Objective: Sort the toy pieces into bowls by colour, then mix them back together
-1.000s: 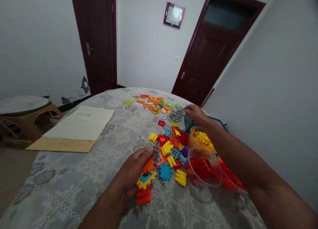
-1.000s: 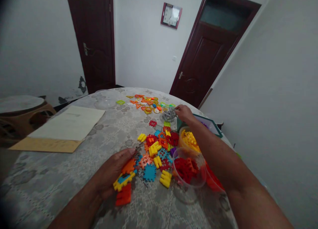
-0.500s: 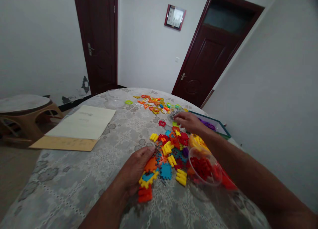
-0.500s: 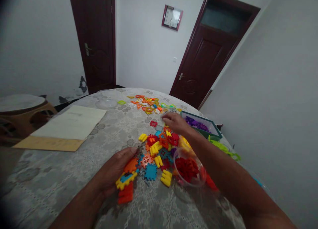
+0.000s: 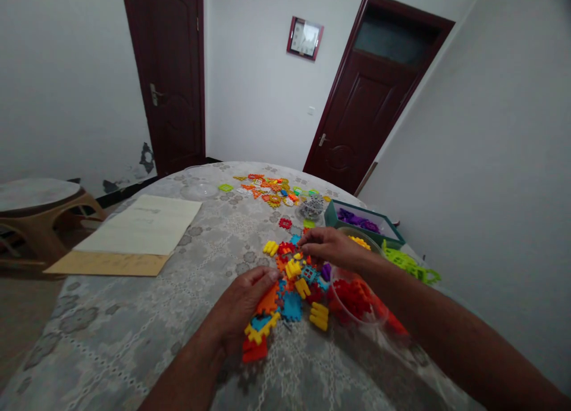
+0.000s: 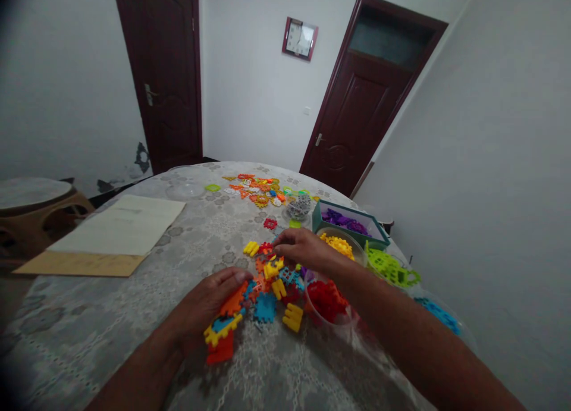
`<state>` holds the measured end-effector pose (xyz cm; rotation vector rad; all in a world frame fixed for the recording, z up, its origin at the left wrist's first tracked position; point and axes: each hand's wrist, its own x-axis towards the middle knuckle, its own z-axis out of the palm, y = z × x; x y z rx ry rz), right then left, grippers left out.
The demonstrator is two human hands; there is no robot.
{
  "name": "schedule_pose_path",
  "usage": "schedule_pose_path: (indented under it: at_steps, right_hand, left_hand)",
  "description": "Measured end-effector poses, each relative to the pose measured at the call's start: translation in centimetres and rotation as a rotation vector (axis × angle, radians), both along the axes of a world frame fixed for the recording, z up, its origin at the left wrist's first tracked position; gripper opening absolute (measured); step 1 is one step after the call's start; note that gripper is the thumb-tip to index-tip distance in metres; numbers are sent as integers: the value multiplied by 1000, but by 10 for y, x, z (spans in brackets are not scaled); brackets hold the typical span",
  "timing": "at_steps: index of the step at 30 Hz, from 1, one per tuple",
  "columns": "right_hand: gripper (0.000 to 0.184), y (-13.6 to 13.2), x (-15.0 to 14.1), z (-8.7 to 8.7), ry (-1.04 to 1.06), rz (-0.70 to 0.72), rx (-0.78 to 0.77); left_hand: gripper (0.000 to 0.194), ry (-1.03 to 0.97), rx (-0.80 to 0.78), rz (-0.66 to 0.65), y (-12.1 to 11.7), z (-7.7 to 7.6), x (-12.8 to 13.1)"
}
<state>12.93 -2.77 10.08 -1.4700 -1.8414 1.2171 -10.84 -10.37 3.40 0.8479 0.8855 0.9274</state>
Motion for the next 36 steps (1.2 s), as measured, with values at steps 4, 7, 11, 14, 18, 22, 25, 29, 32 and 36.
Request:
schedule_pose_path:
  at_steps: [4, 7, 11, 14, 18, 22, 25, 29, 32, 36]
  right_hand:
    - [8, 74, 34, -3, -67, -338, 117]
    - [7, 128, 50, -4, -71, -483, 138]
    - [18, 179, 57, -4, -58, -615, 130]
    - [29, 193, 55, -4, -43, -662, 141]
    - [15, 179, 42, -4, -46, -631, 194]
    - [7, 126, 18, -1, -41, -438, 219]
    - [12, 61, -5, 2, -75, -162, 224]
    - [42, -29, -39, 1, -202, 221, 403]
    - [52, -71, -58, -8, -238, 288, 459]
    - [39, -81, -69, -25, -275, 236, 551]
  left_hand:
    - [43, -35, -72, 30, 0, 4, -2]
    - [62, -77, -112, 12, -1, 4, -4]
    - [77, -105, -127, 53, 0, 3, -5]
    - [72, -123, -128, 118, 3, 1, -7]
    - [55, -162, -109, 161, 6, -2, -8]
    - [43, -189, -67, 186, 7, -4, -7]
    - [38, -219, -36, 188, 7, -5, -5]
    - [38, -236, 12, 151, 6, -5, -4]
    - [38, -207, 54, 122, 4, -6, -2]
    - [37, -178, 61, 110, 3, -8, 2]
